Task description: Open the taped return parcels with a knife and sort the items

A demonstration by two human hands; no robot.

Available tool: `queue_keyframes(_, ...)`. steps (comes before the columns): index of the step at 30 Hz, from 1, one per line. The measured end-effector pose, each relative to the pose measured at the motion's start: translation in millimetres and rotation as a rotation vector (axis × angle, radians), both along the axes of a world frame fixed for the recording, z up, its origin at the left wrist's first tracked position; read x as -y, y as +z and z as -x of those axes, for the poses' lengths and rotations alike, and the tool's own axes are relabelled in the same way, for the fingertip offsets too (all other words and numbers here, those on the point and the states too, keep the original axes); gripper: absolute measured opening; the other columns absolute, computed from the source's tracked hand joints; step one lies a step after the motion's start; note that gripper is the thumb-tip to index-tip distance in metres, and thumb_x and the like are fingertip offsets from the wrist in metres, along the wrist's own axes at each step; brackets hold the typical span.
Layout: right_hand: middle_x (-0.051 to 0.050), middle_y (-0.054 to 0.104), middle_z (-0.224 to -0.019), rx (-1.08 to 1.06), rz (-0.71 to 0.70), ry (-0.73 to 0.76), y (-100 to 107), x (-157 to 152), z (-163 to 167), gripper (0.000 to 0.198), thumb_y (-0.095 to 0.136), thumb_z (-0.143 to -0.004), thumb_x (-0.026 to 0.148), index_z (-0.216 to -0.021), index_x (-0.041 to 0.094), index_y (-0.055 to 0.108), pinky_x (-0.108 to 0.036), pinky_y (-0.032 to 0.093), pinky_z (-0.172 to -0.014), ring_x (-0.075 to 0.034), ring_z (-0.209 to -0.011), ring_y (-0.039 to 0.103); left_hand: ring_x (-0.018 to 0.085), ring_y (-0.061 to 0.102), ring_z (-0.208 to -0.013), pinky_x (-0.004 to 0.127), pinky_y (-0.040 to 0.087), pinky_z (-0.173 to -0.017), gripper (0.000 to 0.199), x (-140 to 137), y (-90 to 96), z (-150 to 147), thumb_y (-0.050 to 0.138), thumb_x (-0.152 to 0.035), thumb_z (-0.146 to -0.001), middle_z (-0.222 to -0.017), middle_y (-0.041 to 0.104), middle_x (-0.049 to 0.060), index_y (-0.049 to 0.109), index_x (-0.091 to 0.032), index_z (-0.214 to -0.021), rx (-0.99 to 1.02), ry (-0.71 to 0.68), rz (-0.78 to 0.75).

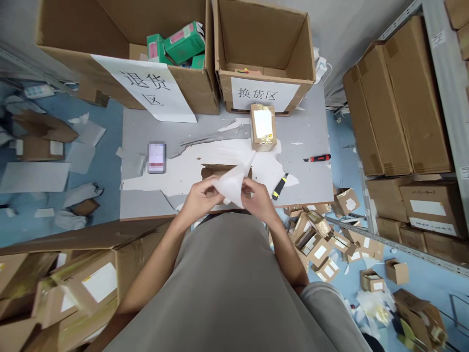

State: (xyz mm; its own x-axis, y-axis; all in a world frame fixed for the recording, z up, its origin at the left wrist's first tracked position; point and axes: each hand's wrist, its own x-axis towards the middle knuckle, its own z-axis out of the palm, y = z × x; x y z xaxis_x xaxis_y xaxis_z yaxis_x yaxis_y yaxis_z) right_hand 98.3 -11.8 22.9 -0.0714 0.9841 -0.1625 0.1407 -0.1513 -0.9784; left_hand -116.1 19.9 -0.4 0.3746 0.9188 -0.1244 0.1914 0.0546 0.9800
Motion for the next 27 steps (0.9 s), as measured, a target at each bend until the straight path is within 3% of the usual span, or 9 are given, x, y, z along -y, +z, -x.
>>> queue_keyframes(3,-0.009,0.08,-0.13,0.072,-0.032,-0.129,-1,1,2,0.046,0.076,-0.102,0.059,-0.136,0.028,0.079,-0.037,0.066,-0.09,-0.023,-0.098,0.077,0.017,0.059,-0.076,0.03,0.051,-0.072,0.037,0,-9.2,22,0.072,-0.043,-0.093,-0.102,0.079,0.004,0.084,-0.02,-0.12,-0.143,0.109,0.013)
queue_keyframes(6,-0.008,0.068,-0.158,0.207,-0.05,0.004,-6,3,2,0.07,0.085,-0.098,0.051,-0.163,0.037,0.064,-0.035,0.066,-0.085,-0.022,-0.1,0.076,0.019,0.06,-0.078,0.031,0.051,-0.074,0.039,0,-21.8,38,0.068,-0.039,-0.092,-0.1,0.079,0.004,0.085,-0.022,-0.123,-0.249,0.028,-0.009)
queue_keyframes(9,-0.007,0.074,-0.145,0.471,-0.059,0.198,-26,-2,7,0.048,0.077,-0.105,0.036,-0.153,0.033,0.074,-0.037,0.064,-0.096,-0.026,-0.11,0.076,0.024,0.068,-0.087,0.034,0.055,-0.082,0.038,-5,-41.7,41,0.065,-0.029,-0.092,-0.108,0.081,0.005,0.086,-0.025,-0.123,-0.312,-0.129,-0.046)
queue_keyframes(12,-0.009,0.08,-0.13,0.784,0.024,0.295,-56,-16,16,0.029,0.068,-0.111,0.027,-0.138,0.026,0.081,-0.04,0.061,-0.103,-0.031,-0.117,0.077,0.03,0.073,-0.097,0.039,0.058,-0.092,0.041,-14,-67.6,35,0.067,-0.024,-0.092,-0.115,0.08,0.009,0.084,-0.024,-0.129,-0.443,-0.173,-0.082)
queue_keyframes(16,-0.017,0.075,-0.143,1.102,0.137,0.362,-90,-40,34,0.034,0.054,-0.117,0.024,-0.145,0.02,0.073,-0.04,0.061,-0.102,-0.032,-0.123,0.076,0.033,0.075,-0.108,0.044,0.059,-0.102,0.057,-21,-91.0,29,0.071,-0.02,-0.092,-0.144,0.073,0.016,0.074,-0.021,-0.149,-0.561,-0.095,-0.141)
queue_keyframes(20,-0.023,0.07,-0.153,1.149,0.228,0.462,-109,-52,50,0.044,0.053,-0.116,0.021,-0.159,0.014,0.062,-0.043,0.061,-0.107,-0.034,-0.128,0.076,0.027,0.076,-0.098,0.042,0.06,-0.101,0.046,-17,-89.5,33,0.066,-0.025,-0.101,-0.148,0.073,0.013,0.075,-0.021,-0.146,-0.53,0.027,-0.155)
queue_keyframes(23,-0.023,0.063,-0.165,1.035,0.169,0.385,-111,-41,41,0.059,0.063,-0.113,0.03,-0.169,0.015,0.054,-0.046,0.062,-0.108,-0.036,-0.127,0.076,0.023,0.075,-0.094,0.038,0.061,-0.097,0.042,-9,-88.8,49,0.062,-0.032,-0.106,-0.147,0.073,0.013,0.074,-0.02,-0.145,-0.484,0.219,-0.157)
queue_keyframes(27,-0.017,0.077,-0.146,0.787,-0.015,-0.021,-113,-7,-9,0.049,0.049,-0.118,0.045,-0.156,0.021,0.068,-0.043,0.062,-0.106,-0.029,-0.109,0.079,0.023,0.075,-0.097,0.036,0.061,-0.092,0.042,2,-112.8,80,0.059,-0.033,-0.106,-0.146,0.074,0.015,0.072,-0.02,-0.143,-0.512,0.431,-0.064)
